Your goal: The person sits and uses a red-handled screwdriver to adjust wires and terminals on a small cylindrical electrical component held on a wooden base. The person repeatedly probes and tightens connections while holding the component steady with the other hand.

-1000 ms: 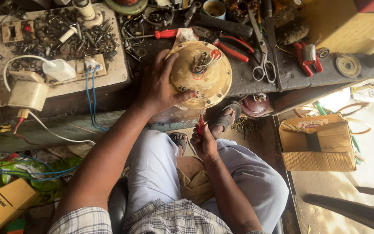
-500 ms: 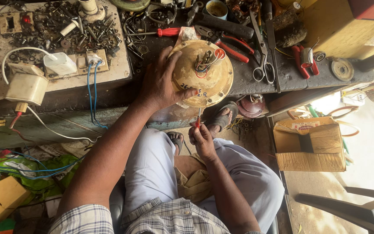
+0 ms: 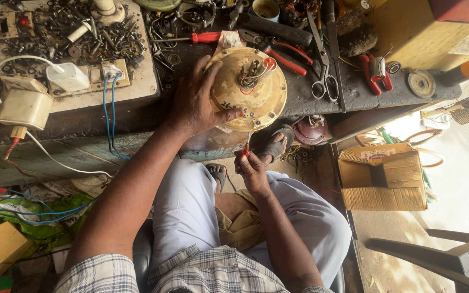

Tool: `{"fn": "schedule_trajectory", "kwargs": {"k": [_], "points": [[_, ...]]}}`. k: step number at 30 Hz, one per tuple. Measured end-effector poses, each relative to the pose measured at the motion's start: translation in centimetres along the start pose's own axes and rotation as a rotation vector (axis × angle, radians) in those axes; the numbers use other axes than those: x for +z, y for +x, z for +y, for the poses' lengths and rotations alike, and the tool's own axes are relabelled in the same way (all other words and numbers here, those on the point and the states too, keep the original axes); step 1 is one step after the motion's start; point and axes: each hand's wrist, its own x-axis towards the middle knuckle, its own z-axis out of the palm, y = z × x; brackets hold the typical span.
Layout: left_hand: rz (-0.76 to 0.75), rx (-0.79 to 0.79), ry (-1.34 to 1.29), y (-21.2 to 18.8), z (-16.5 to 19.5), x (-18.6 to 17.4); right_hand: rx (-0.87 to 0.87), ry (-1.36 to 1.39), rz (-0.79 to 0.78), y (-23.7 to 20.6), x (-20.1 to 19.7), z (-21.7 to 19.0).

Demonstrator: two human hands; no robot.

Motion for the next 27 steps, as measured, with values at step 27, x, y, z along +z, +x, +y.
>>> {"fn": "schedule_trajectory", "kwargs": {"k": [27], "points": [[-0.002,0.152,0.139,-0.5,1.4,-0.6,-0.013,-0.324,0.191,-5.9,-0.1,0.4]]}}
